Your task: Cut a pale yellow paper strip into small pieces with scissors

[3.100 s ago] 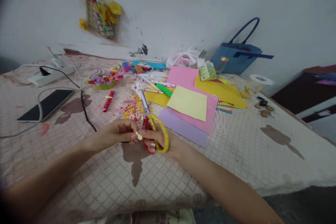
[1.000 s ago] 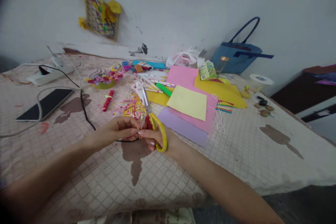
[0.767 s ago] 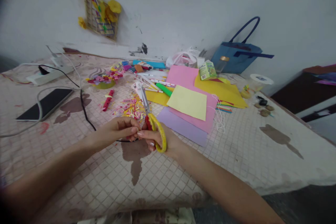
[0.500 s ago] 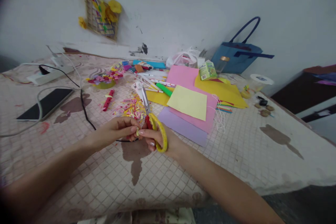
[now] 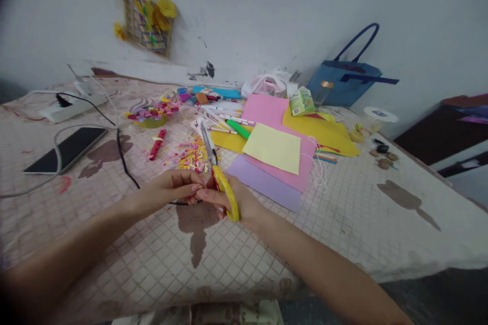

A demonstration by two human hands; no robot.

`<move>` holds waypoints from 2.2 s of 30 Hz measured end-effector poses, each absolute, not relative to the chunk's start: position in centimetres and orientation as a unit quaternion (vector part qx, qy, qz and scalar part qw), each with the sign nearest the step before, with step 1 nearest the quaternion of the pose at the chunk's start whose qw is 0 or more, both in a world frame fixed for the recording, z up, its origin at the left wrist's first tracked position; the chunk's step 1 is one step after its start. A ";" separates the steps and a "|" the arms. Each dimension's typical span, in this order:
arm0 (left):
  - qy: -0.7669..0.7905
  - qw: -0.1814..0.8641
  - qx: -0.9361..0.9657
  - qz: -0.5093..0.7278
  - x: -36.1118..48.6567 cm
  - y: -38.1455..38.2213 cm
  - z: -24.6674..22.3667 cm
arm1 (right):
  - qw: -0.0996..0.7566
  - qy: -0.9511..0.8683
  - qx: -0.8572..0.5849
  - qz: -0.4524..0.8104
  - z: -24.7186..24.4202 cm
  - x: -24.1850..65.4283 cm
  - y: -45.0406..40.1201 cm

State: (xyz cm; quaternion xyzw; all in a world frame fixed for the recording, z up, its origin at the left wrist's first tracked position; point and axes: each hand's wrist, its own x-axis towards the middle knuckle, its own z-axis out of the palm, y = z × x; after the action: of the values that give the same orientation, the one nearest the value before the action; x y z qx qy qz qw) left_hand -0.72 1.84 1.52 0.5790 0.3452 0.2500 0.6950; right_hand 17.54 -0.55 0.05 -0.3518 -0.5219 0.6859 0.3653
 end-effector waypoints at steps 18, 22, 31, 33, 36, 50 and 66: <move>0.373 0.692 0.568 0.244 -0.9 2.1 1.6 | 0.374 -0.544 -0.424 0.620 0.4 17.6 -0.7; 0.381 0.694 0.561 0.242 -0.9 2.2 1.6 | 0.398 -0.540 -0.468 0.576 0.7 17.4 -0.8; 0.393 0.645 0.608 0.246 -0.5 1.8 1.5 | 0.409 -0.550 -0.478 0.549 0.4 17.3 -0.7; 0.393 0.647 0.604 0.251 -0.4 1.6 1.5 | 0.415 -0.545 -0.474 0.552 0.5 17.3 -0.7; 0.391 0.671 0.571 0.267 -0.4 1.6 1.6 | 0.422 -0.539 -0.464 0.562 0.5 17.3 -0.7; 0.462 0.466 0.701 0.281 -5.0 4.5 4.1 | 0.418 -0.512 -0.452 0.599 0.0 17.8 -0.2; 0.582 0.267 0.752 0.158 -10.2 7.1 2.3 | 0.424 -0.489 -0.469 0.601 1.1 18.0 0.2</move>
State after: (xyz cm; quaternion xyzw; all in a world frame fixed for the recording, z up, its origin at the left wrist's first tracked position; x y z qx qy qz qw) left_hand -10.15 7.15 2.26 0.7518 0.5816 0.1583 0.2674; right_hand 18.03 0.23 1.11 -0.4693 -0.4889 0.6009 0.4240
